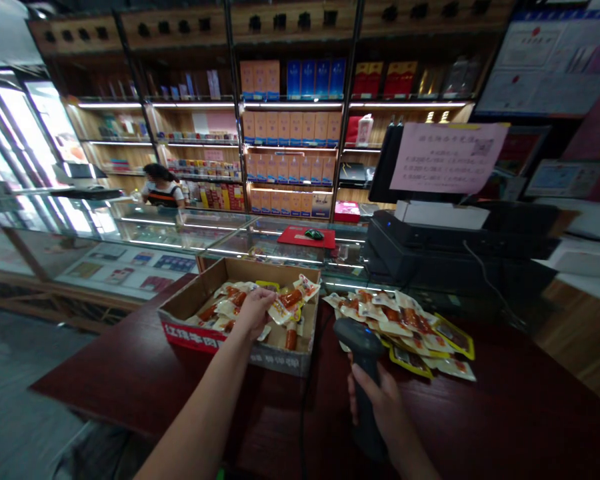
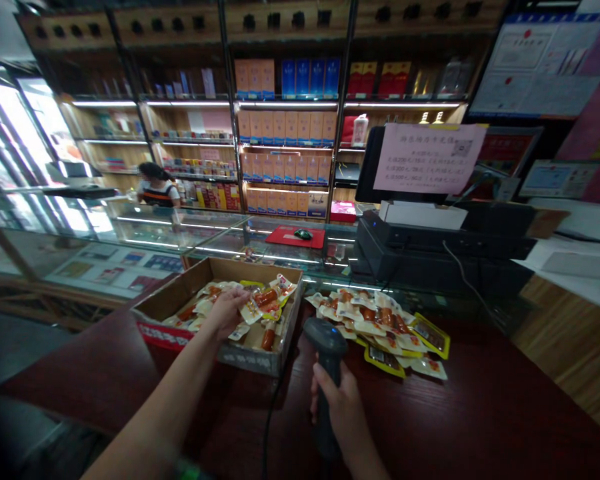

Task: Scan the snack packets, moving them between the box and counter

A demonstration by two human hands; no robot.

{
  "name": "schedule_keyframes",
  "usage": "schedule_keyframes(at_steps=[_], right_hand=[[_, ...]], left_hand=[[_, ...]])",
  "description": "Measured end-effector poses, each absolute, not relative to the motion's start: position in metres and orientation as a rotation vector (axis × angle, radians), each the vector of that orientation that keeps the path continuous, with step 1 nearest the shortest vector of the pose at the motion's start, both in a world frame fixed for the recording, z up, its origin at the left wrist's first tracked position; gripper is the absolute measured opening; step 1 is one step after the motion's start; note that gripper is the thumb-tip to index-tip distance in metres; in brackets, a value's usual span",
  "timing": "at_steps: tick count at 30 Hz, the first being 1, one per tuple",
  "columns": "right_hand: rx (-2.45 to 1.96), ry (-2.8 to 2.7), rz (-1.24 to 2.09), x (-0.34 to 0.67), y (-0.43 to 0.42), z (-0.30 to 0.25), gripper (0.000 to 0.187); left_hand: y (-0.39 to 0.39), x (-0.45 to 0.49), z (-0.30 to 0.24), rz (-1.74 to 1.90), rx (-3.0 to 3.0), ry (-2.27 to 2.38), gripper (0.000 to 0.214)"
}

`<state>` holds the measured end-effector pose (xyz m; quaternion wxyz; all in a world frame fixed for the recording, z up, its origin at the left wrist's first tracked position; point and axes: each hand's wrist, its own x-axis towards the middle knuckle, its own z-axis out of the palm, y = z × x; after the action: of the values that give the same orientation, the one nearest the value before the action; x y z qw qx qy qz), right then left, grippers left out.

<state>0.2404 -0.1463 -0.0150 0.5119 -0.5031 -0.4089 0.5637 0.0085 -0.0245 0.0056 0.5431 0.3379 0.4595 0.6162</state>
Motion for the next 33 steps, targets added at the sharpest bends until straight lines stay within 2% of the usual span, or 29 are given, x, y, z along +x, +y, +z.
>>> schedule_keyframes(at_steps=[6,11,14,17,25,31,33], right_hand=[[-1.212,-0.994,1.359,0.237,-0.150,-0.014,0.050],[-1.211,-0.995,1.372,0.236,-0.151,-0.019,0.051],[-1.213,-0.995,1.372,0.237,-0.151,-0.021,0.050],[-1.209,-1.000,1.375,0.238,-0.150,-0.022,0.050],[-1.224,-0.987,1.371,0.238,-0.150,-0.022,0.052],[-1.229,-0.980,1.349,0.240,-0.151,-0.023,0.055],[-1.234,-0.978,1.356,0.241,-0.151,-0.023,0.054]], left_hand=[[-0.032,0.007,0.007,1.507,0.593,0.993,0.019],[-0.031,0.002,0.014,1.406,0.490,0.887,0.021],[-0.034,0.001,0.015,1.324,0.505,0.828,0.023],[-0.035,0.001,0.012,1.268,0.621,0.835,0.017],[-0.024,0.017,-0.009,1.261,1.220,1.463,0.026],[-0.026,0.022,-0.009,1.189,1.644,1.857,0.002],[-0.027,0.020,-0.010,1.275,1.689,1.906,0.008]])
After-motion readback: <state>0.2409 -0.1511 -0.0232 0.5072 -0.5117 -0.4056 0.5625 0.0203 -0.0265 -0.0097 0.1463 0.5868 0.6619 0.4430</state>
